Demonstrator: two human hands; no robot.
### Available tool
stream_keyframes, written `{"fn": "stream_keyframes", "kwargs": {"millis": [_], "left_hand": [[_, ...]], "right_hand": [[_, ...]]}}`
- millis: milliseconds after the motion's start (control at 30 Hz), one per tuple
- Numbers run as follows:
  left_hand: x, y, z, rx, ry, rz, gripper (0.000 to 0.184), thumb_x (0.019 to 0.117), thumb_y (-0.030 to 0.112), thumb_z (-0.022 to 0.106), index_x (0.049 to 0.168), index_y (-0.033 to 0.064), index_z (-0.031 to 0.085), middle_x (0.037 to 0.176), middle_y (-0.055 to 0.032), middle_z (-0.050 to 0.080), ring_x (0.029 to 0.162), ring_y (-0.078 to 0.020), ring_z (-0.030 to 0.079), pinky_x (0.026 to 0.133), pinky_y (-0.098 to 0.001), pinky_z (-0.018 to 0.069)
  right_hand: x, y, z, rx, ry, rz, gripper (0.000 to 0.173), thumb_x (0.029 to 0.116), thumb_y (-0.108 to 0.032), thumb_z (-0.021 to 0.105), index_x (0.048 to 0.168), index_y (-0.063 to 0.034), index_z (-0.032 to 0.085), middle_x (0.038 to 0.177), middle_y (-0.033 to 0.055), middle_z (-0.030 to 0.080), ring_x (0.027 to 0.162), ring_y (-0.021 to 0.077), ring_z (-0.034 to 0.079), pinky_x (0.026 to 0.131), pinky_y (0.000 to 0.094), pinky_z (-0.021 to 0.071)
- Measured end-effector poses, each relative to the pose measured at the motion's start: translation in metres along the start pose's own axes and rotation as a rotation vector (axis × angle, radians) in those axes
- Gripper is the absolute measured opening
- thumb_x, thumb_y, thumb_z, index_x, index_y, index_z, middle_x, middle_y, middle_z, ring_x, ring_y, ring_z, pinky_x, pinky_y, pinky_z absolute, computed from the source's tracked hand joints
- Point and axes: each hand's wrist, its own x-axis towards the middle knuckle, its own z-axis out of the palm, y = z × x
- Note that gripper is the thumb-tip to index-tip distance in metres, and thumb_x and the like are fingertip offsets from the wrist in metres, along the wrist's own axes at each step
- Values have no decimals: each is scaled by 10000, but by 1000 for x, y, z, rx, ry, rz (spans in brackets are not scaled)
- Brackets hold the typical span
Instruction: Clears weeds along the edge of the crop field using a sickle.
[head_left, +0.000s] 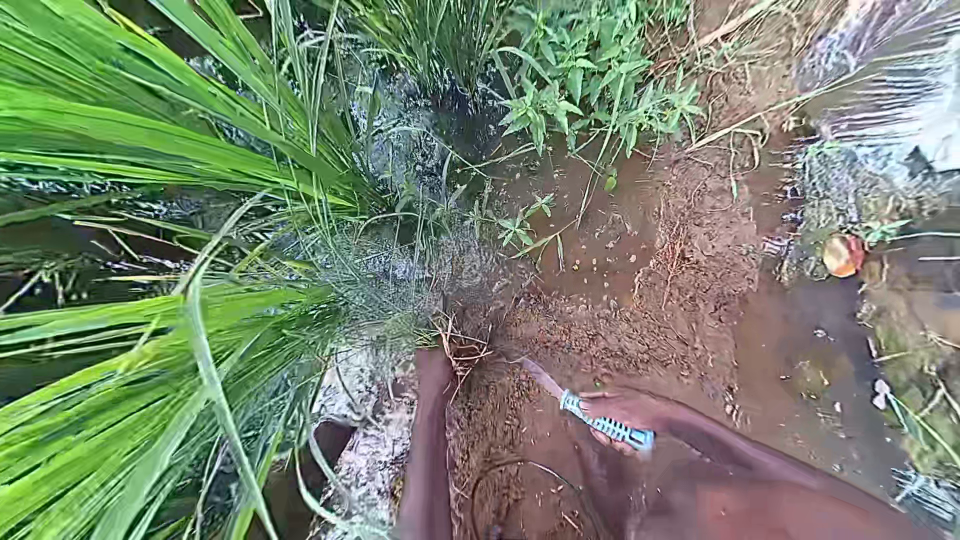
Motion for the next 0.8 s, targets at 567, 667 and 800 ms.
{"fn": "stream_keyframes", "kwargs": {"millis": [567,667,800], "left_hand": [[-24,39,55,100,-232,30,318,1027,48,536,1295,-122,528,1112,-204,632,999,-173,627,909,-350,530],[-20,44,56,149,-199,44,343,1033,82,551,1321,-104,537,1170,-219,642,1058,-201,638,956,-385,525],[-18,37,25,141,-53,1,284,1043,105,539,1231,-103,579,1053,-183,649,930,-174,636,869,-388,542]], "right_hand": [[-163,36,-28,-36,389,-111,343,1011,-156,427,1305,-98,595,744,-81,652,528,14,567,499,180,489],[-170,58,-48,109,551,-183,355,988,-258,418,1295,-190,584,729,-63,667,515,60,607,475,210,527],[-121,77,-43,290,619,-322,382,1014,-251,411,1363,-156,534,768,-31,691,517,70,616,463,209,528]]}}
